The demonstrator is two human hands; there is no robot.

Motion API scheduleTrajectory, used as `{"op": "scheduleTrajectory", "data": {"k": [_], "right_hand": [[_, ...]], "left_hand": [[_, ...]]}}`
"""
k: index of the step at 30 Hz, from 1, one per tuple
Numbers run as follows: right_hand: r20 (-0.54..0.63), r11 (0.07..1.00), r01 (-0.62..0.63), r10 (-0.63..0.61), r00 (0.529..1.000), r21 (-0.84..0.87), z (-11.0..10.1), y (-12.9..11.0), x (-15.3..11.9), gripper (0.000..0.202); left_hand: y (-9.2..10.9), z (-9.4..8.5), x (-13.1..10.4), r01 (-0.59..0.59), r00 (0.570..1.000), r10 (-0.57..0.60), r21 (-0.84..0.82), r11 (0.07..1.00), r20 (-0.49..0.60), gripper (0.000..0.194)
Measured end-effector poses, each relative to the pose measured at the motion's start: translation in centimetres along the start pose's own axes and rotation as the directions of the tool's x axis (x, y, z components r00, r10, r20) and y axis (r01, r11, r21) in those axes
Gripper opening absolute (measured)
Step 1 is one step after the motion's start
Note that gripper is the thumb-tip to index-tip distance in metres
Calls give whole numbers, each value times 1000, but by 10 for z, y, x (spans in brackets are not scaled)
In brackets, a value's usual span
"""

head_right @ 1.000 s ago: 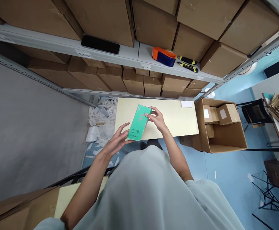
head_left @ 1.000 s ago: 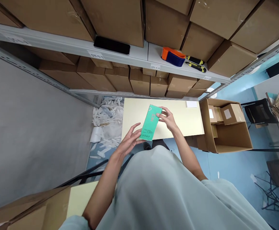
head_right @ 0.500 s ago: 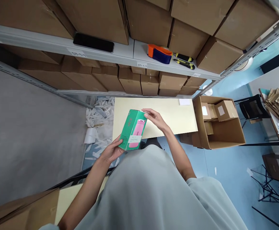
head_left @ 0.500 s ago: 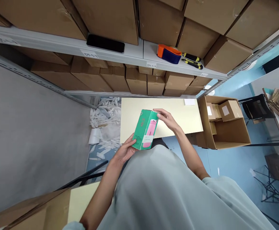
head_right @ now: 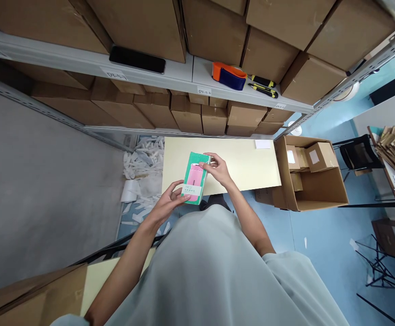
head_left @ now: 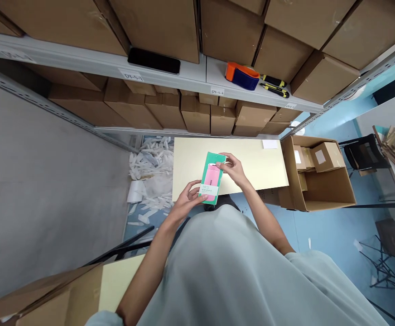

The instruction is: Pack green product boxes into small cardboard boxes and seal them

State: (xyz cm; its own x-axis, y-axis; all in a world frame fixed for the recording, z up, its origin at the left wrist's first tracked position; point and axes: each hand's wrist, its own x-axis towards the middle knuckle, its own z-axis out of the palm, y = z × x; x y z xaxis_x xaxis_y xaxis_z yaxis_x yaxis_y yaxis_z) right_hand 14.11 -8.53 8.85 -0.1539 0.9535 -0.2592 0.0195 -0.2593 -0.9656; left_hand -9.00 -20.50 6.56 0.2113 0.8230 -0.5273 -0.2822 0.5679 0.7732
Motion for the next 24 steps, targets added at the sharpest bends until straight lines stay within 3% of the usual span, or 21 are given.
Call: {"op": "scheduleTrajectory", "data": {"k": [5,9,12,15,19,24], "right_hand": [[89,999,-18,16,996,27,-10,-8,-5,71],[178,991,-53,29,984,126,-18,-17,-9,80],[204,984,-68,33,978,164,-16,-19,-8,76],[141,989,-31,10,990,144,-10,-17,-5,65],[49,997,-8,5,999,74,-4,-10,3,61],[3,999,-3,3,1000,33,-1,-6,11,64]], "left_hand": [[-9,-6,2,44,998,-39,-127,991,48,91],[-20,-18,1,118,987,-77,-304,945,142,77],[-24,-22,1,193,972,-128,-364,911,195,67],[-19,-21,3,174,975,-117,-329,928,187,69],[-4,-13,7,55,997,-46,-144,988,66,85],[-3,-9,16,69,998,-69,-70,995,5,89]]}}
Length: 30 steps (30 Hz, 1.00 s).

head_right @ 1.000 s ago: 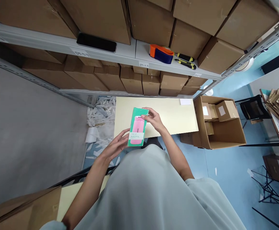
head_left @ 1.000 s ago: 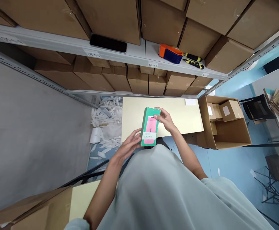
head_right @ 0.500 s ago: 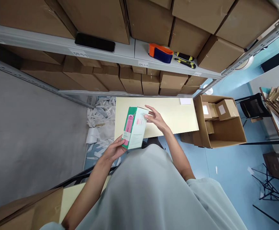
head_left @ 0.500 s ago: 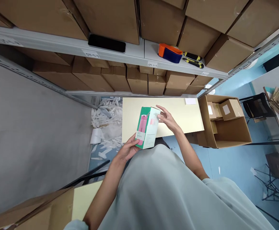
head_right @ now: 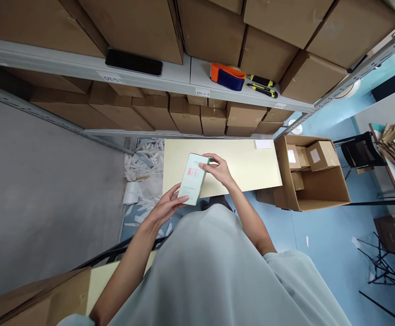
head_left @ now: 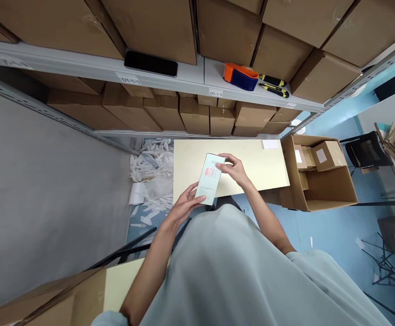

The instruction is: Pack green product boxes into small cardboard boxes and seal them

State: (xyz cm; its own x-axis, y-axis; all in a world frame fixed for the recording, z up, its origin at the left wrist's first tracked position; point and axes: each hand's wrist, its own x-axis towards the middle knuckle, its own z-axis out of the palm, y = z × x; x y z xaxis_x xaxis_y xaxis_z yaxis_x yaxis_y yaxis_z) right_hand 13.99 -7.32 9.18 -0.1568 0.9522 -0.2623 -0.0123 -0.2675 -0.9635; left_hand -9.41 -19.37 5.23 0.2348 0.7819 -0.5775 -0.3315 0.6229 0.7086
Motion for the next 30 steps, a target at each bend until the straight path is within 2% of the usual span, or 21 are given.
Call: {"op": "scheduleTrajectory", "data": {"k": [2,5,6,8,10,12,14,17,20,23,25,27,29,30], "right_hand": [[-22,997,60,-62,998,-49,1,-4,-2,63],[-67,953,192,-213,975,-235,6,-14,-18,58],[-56,918,235,-266,962,-318,8,-16,-26,56],[50,838,314,-328,943,-447,13,-16,-44,51],[209,791,370,-306,929,-486,17,-11,-61,45],[322,792,389,-256,912,-471,21,0,-75,34],[366,805,381,-221,904,-455,23,12,-85,24],[358,815,367,-212,909,-449,23,27,-94,13],[314,814,365,-238,919,-452,18,33,-99,13],[219,826,336,-263,940,-452,10,25,-92,32],[59,871,278,-278,959,-406,4,16,-76,50],[-142,935,219,-266,953,-279,-3,7,-52,61],[-290,983,159,-178,940,-87,-8,4,-24,63],[-318,994,103,-92,944,18,-10,5,-11,61]], "left_hand": [[-4,0,5,-8,999,6,-45,999,-50,88],[-7,0,18,-34,994,14,-184,982,-104,72],[-6,0,23,-34,995,9,-238,971,-104,66],[-2,-1,35,-43,995,12,-316,948,-100,63],[5,-1,46,-57,994,23,-328,943,-107,65],[11,-3,55,-31,994,0,-286,958,-108,72],[12,-4,60,36,993,-60,-225,974,-103,80],[8,-3,63,102,989,-120,-190,976,-84,84],[0,2,63,123,991,-133,-202,972,-36,81],[-4,6,60,51,996,-65,-188,981,-67,72],[-1,6,54,-47,992,27,-158,986,-126,66],[6,6,43,-151,975,132,-96,984,-178,60],[18,7,29,-247,946,245,15,969,-211,54],[26,8,22,-294,926,307,89,952,-220,50]]}}
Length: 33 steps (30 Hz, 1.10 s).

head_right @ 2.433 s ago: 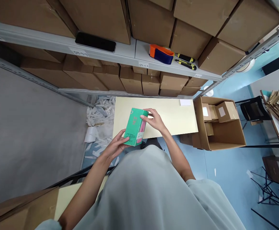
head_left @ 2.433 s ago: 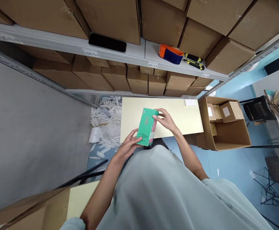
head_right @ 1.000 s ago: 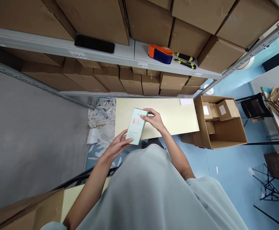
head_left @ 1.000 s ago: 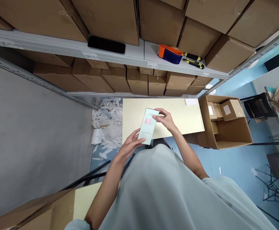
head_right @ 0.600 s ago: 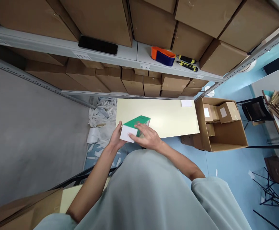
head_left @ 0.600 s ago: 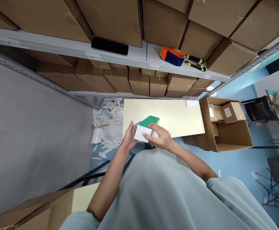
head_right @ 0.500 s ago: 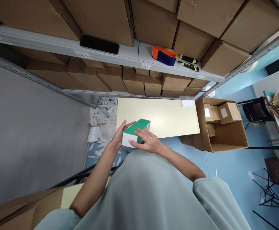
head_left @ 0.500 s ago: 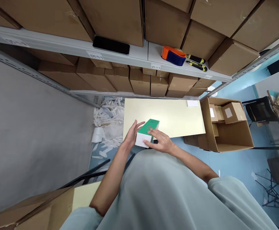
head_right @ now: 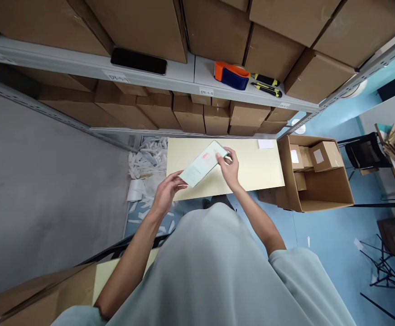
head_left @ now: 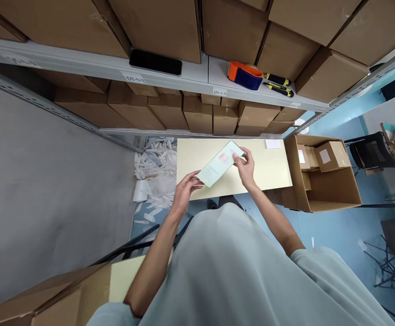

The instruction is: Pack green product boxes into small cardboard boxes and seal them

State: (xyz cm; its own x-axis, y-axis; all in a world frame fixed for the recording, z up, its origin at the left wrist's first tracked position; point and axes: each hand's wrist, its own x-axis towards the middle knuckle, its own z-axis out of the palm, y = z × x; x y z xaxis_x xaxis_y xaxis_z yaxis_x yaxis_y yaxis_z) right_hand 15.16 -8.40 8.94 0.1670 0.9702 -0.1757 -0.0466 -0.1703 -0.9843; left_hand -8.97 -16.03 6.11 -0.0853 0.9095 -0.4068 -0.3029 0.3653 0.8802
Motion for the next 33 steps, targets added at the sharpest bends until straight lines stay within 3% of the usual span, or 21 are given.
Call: {"op": "scheduleTrajectory", "data": {"k": [2,4,5,7,9,10,11,12,15,18,20,23,25,27,30,33], "right_hand": [[27,964,-232,230,973,133,6,12,16,57],[143,841,-504,484,863,197,14,29,17,52],[213,752,-628,592,777,200,19,38,12,50],[359,543,-829,753,551,133,30,55,-7,49],[468,356,-934,822,323,20,42,68,-31,52],[503,294,-956,829,246,-16,47,72,-43,53],[527,251,-968,826,199,-28,52,75,-52,53],[543,224,-975,820,181,-12,56,77,-60,53],[536,191,-975,814,222,114,60,76,-66,45],[466,219,-944,828,313,246,54,72,-56,39],[395,299,-901,822,410,314,44,67,-43,37],[239,512,-780,757,608,361,28,56,-21,34],[127,680,-651,652,747,338,20,46,-6,38],[61,809,-523,528,847,268,16,35,7,46],[54,900,-410,406,912,149,20,21,18,54],[104,952,-305,301,948,28,26,9,23,59]], "left_hand": [[21,1,-8,-137,990,141,142,980,-13,43],[42,5,-12,-249,966,258,278,928,7,39],[51,8,-12,-287,955,294,336,897,29,38],[66,14,-6,-328,943,322,425,844,87,38],[74,20,6,-327,945,298,474,818,138,37],[74,22,13,-315,949,277,481,818,151,37],[74,25,20,-299,954,255,478,826,156,37],[71,27,26,-281,960,233,469,837,158,39],[62,32,36,-252,967,205,437,863,153,41],[54,26,35,-286,958,249,420,861,140,40],[47,15,34,-304,953,283,399,865,112,43],[33,-8,33,-300,950,312,381,875,32,52],[19,-20,31,-298,945,326,376,877,-10,60],[4,-26,25,-297,949,316,344,891,0,75],[-15,-21,12,-325,942,335,340,883,29,98],[-26,-15,2,-317,931,362,374,871,-54,90]]}}
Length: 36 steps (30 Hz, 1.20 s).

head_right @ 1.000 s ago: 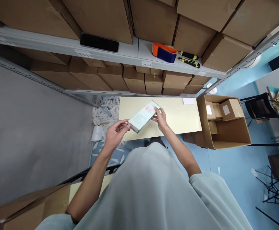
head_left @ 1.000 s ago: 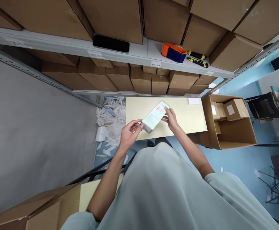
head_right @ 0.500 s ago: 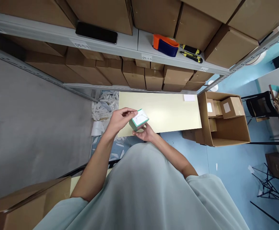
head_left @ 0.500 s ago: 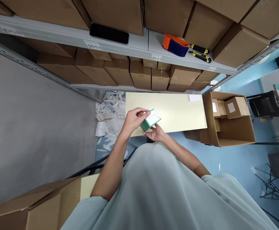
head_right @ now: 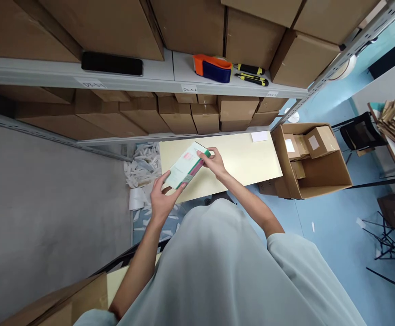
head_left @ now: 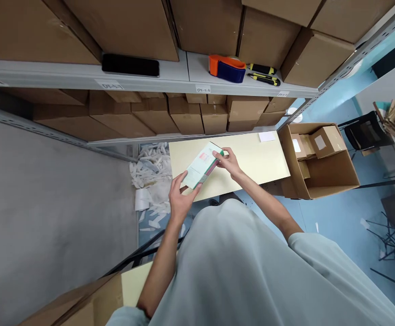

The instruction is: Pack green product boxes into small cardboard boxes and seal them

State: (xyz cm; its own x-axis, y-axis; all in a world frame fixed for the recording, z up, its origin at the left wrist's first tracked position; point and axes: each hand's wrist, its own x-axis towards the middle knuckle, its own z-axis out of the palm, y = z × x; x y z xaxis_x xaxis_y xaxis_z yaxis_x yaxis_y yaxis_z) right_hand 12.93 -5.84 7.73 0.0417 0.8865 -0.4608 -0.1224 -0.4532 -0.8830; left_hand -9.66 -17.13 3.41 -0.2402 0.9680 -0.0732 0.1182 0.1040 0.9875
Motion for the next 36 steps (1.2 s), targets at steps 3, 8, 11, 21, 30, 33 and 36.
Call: {"op": "scheduleTrajectory", "data": {"k": [3,8,11,21,30,33,36], "right_hand": [[100,970,194,-180,978,-149,2,-15,5,58],[306,890,393,-318,897,-229,3,-36,23,50],[403,905,369,-264,876,-210,7,-41,27,50],[446,955,234,-132,885,-183,12,-42,21,42],[356,873,268,-119,927,-408,26,-2,62,53],[373,847,251,-68,925,-468,37,9,93,52],[350,832,178,20,936,-525,58,19,128,46]], "left_hand": [[-7,0,-4,223,974,-226,-240,945,16,77],[-25,-3,-9,593,793,-497,-630,501,351,52],[-34,-2,-16,710,662,-540,-666,229,519,46],[-42,-1,-27,765,602,-530,-620,172,597,52],[-57,11,-4,567,819,-537,-440,697,204,73],[-68,14,12,491,864,-500,-298,819,49,72],[-78,14,32,390,905,-395,-58,919,-162,65]]}}
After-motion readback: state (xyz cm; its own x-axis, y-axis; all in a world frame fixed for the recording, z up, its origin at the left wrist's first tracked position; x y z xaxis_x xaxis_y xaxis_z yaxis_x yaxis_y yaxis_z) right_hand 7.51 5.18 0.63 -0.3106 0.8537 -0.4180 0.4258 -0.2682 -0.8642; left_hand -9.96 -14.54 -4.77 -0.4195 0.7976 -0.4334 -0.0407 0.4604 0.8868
